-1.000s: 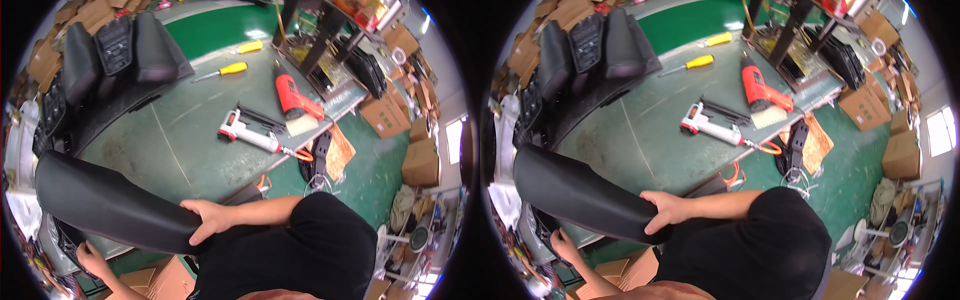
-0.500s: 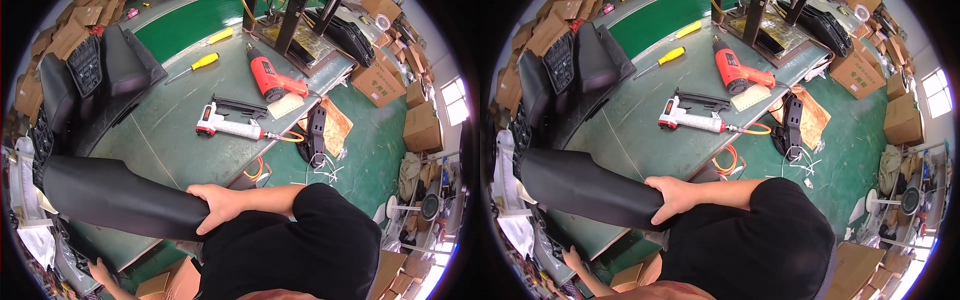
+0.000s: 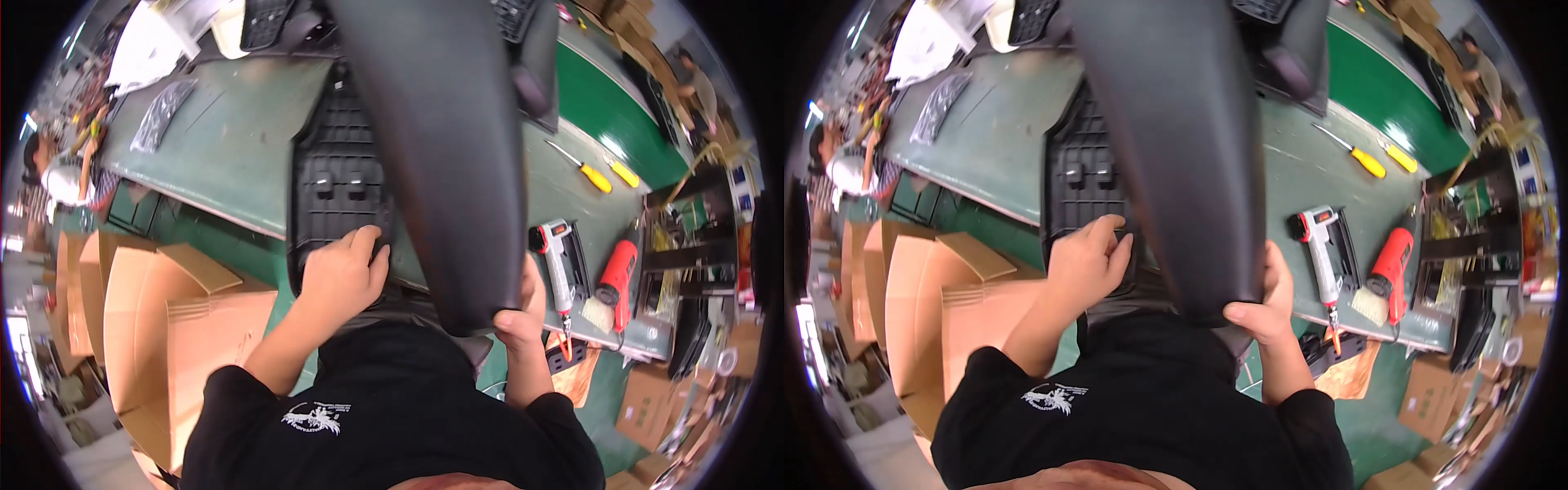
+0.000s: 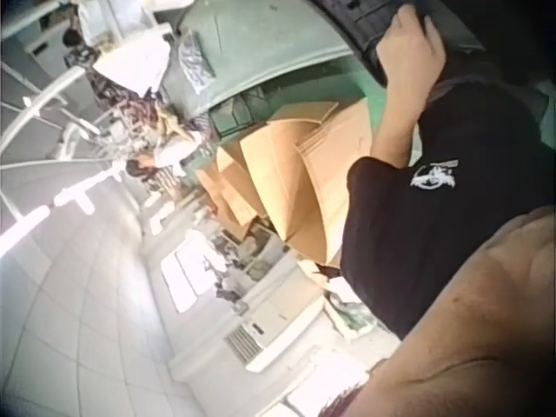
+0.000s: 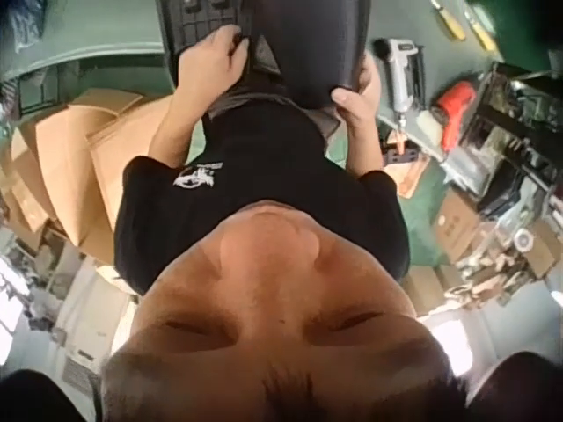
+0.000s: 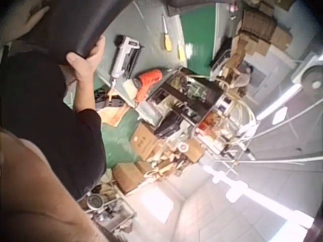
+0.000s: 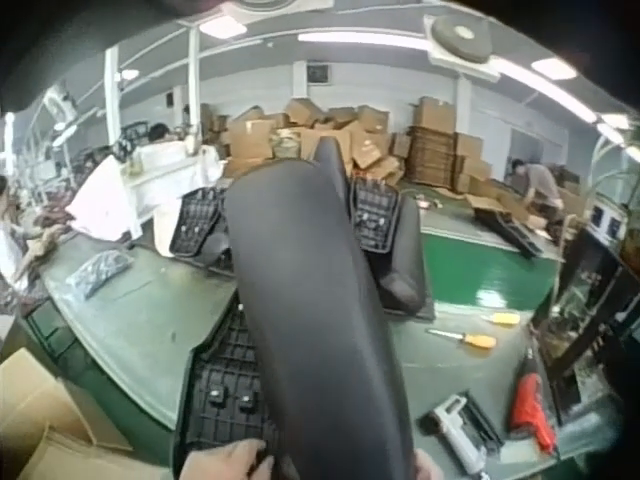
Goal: Assembling and inspecting motorcycle or scooter seats at a factory workbench using various tools.
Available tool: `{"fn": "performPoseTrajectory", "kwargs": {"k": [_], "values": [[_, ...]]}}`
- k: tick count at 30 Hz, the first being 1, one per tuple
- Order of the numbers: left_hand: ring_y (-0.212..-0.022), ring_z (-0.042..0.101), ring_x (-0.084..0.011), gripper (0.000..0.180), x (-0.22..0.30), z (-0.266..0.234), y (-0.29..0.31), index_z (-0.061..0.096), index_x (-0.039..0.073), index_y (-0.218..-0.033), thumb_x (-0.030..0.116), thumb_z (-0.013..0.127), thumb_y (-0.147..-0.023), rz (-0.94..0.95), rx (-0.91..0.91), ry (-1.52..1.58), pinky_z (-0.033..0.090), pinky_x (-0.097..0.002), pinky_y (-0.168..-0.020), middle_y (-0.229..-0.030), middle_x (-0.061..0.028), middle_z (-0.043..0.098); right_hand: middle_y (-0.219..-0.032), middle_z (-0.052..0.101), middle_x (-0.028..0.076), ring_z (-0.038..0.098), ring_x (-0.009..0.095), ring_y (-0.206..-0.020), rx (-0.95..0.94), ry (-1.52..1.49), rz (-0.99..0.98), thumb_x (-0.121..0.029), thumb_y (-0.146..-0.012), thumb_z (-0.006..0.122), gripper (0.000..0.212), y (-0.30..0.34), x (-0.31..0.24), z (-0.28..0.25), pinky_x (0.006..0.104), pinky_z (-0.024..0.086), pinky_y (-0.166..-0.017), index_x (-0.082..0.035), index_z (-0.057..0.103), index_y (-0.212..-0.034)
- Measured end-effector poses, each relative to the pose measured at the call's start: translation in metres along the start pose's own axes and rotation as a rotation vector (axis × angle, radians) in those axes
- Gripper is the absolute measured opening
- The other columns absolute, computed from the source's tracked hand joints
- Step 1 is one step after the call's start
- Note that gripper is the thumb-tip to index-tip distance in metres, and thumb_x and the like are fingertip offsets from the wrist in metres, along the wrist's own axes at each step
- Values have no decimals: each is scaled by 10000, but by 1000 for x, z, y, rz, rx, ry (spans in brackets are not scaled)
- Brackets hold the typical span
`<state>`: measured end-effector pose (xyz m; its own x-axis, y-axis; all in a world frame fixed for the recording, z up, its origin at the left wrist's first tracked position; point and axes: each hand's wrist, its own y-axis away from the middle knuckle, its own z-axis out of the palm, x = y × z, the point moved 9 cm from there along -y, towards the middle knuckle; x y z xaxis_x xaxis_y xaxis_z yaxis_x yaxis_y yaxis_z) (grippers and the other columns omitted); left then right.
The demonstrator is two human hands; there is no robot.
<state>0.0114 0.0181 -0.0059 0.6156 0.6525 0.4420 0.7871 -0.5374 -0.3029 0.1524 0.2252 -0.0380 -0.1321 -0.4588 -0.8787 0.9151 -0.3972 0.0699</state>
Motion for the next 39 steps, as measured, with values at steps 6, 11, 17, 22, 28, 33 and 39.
{"fn": "performPoseTrajectory", "kwargs": {"k": [6,11,17,22,28,33,39], "values": [[-994,644,-343,288,-79,-63,-12,656,-1,-1100,104,767,-857,13,509,17,529,-406,-860,-1077,-179,669,-1309,611,150,612,248,-1205,-6,-109,56,-305,-653,902,961,0,19,16,359,447,-1081,61,456,-1421],[-1252,600,-232,568,-189,38,4,556,-30,-1392,420,618,-1050,-815,44,1067,474,-355,-1049,-1374,-120,630,-1321,603,161,611,250,-1209,-80,-270,155,-234,-741,824,828,1,51,50,366,464,-1070,64,455,-1420],[-1304,570,-226,679,-167,56,-14,568,6,-1419,578,496,-1060,-790,-220,1360,409,-395,-1143,-1395,-108,628,-1338,593,169,594,250,-1234,-130,-282,216,-218,-810,786,751,-2,64,75,373,454,-1077,72,450,-1415],[-1114,670,-198,552,-127,77,-9,514,-2,-1414,419,590,-1064,-759,-174,1509,560,-352,-956,-1253,-124,676,-1345,591,158,586,237,-1237,-112,-272,175,-216,-817,775,738,-9,71,79,364,443,-1084,70,449,-1414],[-1063,651,-162,393,-99,103,13,518,27,-1411,237,564,-1082,-647,-49,1587,550,-328,-916,-1246,-87,651,-1350,590,139,575,228,-1246,-52,-196,185,-209,-818,775,729,-14,79,63,357,430,-1095,60,452,-1414],[-1125,613,-151,459,-92,96,19,481,19,-1435,139,618,-1014,-516,-140,1639,517,-336,-968,-1272,-71,632,-1334,600,124,569,213,-1250,-114,-109,246,-191,-817,806,750,-1,68,58,365,423,-1101,58,441,-1424],[-1199,598,-180,613,-94,84,23,429,16,-1485,73,692,-934,-383,-157,1458,491,-346,-1026,-1333,-82,611,-1232,627,126,632,203,-1113,-423,585,278,-338,-753,933,780,6,30,37,355,559,-891,23,578,-1347]]}}
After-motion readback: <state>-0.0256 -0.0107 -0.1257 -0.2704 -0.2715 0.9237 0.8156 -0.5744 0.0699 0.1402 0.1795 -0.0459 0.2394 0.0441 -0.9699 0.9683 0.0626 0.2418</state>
